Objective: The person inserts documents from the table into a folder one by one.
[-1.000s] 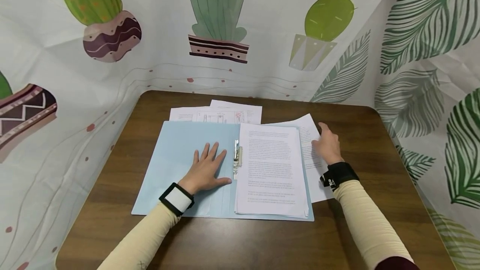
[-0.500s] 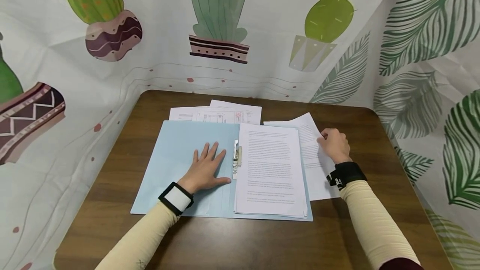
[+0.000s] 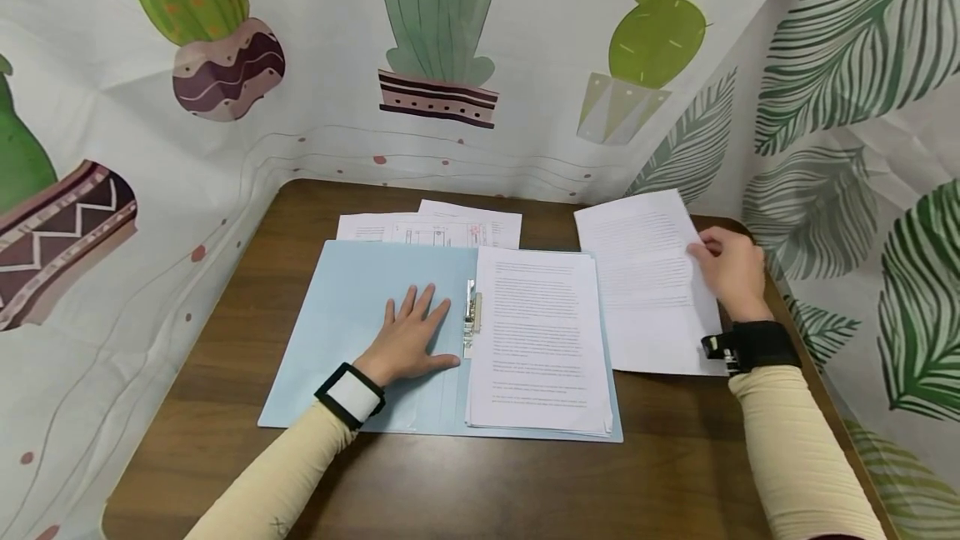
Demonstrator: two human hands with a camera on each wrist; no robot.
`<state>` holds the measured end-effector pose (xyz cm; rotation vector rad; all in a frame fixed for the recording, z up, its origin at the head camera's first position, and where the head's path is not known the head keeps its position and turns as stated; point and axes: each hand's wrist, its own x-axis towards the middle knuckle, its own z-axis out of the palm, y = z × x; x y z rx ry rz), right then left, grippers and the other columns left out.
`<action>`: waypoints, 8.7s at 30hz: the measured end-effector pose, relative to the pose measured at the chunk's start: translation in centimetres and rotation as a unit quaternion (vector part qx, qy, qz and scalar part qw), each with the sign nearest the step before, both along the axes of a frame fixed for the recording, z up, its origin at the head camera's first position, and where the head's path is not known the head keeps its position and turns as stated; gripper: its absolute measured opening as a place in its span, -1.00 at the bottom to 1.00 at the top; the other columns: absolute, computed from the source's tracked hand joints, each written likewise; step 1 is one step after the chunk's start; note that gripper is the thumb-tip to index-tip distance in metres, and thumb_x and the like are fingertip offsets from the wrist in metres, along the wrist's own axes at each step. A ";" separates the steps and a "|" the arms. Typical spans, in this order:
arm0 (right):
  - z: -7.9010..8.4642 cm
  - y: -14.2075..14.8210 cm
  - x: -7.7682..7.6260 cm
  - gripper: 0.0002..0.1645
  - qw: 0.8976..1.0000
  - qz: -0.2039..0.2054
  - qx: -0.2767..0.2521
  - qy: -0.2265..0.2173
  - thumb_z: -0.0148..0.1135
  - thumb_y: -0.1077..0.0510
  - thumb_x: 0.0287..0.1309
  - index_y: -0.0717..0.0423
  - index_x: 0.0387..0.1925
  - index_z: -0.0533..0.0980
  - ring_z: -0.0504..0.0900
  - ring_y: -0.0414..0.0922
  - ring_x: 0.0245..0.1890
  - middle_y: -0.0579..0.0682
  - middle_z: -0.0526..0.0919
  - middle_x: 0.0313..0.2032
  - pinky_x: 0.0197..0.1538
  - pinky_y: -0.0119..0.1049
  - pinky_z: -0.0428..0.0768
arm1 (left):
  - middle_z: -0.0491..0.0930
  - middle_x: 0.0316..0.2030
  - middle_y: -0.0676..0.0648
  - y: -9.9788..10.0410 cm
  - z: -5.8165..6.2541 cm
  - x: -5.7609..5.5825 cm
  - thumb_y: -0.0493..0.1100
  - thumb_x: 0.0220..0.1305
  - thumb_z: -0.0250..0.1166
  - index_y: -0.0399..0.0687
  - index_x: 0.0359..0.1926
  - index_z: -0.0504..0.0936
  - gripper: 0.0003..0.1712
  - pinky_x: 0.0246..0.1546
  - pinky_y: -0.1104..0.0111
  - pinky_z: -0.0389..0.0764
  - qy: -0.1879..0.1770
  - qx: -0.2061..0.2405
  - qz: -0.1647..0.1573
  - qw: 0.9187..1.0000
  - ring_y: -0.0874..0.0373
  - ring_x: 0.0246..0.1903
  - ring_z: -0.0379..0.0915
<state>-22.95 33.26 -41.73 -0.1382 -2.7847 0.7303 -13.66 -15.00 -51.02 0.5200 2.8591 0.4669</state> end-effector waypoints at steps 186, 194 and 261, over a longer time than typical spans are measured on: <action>-8.3 -10.2 6.2 -0.32 0.979 0.100 -0.073 -0.163 0.32 0.07 0.37 0.12 0.44 0.38 0.52 0.17 -0.06 0.30 0.53 0.09 -0.14 -0.04 0.49 | 0.03 0.55 -0.41 -1.6 4.5 -2.4 0.20 0.44 0.26 -0.27 0.55 0.21 -0.09 0.37 -0.42 -0.06 0.047 0.012 0.052 0.997 -0.48 0.50 -0.10; -8.3 -9.7 6.3 -0.34 0.980 0.101 -0.071 -0.154 0.31 0.05 0.38 0.11 0.42 0.40 0.52 0.18 -0.05 0.29 0.54 0.10 -0.13 -0.02 0.47 | 0.14 0.50 -0.45 -3.6 8.0 -6.0 0.14 0.48 0.23 -0.33 0.53 0.22 -0.14 0.36 -0.38 0.06 0.090 0.005 0.080 0.993 -0.47 0.45 0.08; -9.8 -8.4 8.3 -0.43 0.985 0.091 -0.092 -0.110 0.31 0.08 0.39 0.12 0.36 0.47 0.61 -0.01 -0.30 0.24 0.63 0.03 -0.25 -0.13 0.57 | 0.57 0.04 -0.46 -7.0 -0.2 -17.4 -0.47 0.29 0.29 -0.39 0.17 0.63 -0.58 0.05 -0.11 0.57 0.109 0.121 0.196 0.967 -0.33 0.02 0.54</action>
